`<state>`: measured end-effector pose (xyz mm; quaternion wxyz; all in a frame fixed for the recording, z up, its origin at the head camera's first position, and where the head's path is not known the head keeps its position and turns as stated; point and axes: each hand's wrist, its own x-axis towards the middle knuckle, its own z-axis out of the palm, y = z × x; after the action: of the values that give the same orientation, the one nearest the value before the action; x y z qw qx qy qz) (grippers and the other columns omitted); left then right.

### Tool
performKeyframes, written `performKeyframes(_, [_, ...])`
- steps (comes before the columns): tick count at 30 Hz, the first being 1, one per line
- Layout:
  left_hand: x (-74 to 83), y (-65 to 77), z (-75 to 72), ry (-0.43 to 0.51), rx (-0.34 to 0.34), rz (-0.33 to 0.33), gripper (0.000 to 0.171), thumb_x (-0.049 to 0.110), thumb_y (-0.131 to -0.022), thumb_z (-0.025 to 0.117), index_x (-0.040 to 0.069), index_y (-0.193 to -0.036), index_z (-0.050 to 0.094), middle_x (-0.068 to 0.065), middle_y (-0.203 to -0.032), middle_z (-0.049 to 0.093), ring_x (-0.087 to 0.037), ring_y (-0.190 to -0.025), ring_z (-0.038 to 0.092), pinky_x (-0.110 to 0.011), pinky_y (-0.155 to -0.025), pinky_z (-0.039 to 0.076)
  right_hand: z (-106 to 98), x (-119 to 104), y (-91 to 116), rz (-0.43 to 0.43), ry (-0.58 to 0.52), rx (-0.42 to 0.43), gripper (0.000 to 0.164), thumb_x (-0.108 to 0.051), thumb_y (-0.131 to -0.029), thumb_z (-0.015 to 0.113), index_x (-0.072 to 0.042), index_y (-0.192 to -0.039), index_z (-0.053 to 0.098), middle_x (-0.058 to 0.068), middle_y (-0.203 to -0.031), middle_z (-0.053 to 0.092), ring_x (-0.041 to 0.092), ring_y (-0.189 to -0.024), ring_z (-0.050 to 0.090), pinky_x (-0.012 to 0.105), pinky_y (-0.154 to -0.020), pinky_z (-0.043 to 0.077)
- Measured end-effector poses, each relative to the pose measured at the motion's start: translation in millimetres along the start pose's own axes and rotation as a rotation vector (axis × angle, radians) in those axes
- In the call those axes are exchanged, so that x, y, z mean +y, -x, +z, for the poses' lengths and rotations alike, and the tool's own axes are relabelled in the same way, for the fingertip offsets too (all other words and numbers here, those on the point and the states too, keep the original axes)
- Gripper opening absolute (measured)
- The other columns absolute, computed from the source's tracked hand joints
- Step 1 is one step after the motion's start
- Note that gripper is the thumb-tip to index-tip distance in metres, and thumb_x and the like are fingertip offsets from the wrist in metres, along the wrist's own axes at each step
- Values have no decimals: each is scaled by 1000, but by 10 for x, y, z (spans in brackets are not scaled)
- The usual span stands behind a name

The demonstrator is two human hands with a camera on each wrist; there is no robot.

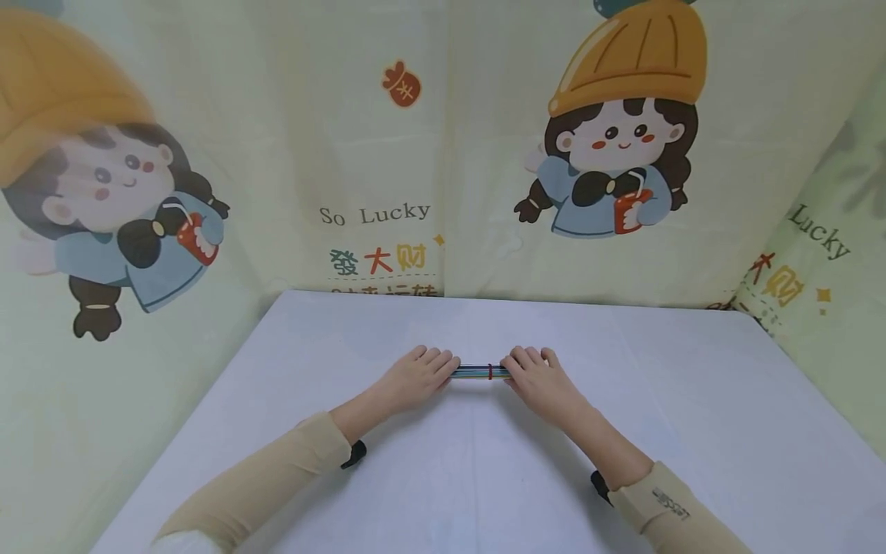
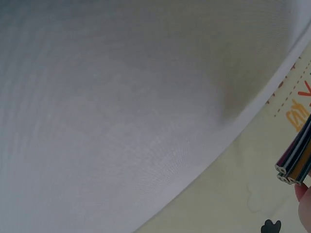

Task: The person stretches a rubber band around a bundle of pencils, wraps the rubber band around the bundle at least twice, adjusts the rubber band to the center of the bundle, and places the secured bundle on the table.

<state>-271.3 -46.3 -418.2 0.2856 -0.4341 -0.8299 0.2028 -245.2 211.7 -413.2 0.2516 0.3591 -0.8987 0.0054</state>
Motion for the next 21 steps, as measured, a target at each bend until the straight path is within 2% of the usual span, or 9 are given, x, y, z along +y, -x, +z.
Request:
performKeyframes(3, [38,-16,19,3,-78,15,31,33,-97,39,18,-123,46,5,-111,48,-10,-93,45,-24,-77,36,52,5,18,-16,25,-44,29,-17,-78,70,-11,-99,51,1,-94,46,19,-81,46,38,-72,40])
performKeyframes(8, [97,-30,44,-12,-180,48,31,33,-98,35,18,-125,43,5,-113,46,-9,-92,44,-22,-76,35,107,-1,35,-37,44,-84,26,-14,-80,69,-10,-96,50,3,-92,46,20,-79,47,36,-66,42])
performKeyframes(15, [162,-32,81,-18,-213,57,29,32,-98,33,18,-122,43,6,-110,47,-9,-89,44,-22,-74,35,140,-34,58,-55,79,-121,23,-14,-81,68,-9,-95,51,3,-89,47,20,-78,48,35,-64,42])
performKeyframes(21, [203,-44,100,0,-291,71,31,33,-99,29,19,-125,41,6,-113,45,-9,-92,42,-22,-76,34,145,-57,70,-24,65,-205,22,-17,-83,66,-9,-97,51,3,-90,48,19,-79,49,35,-67,43])
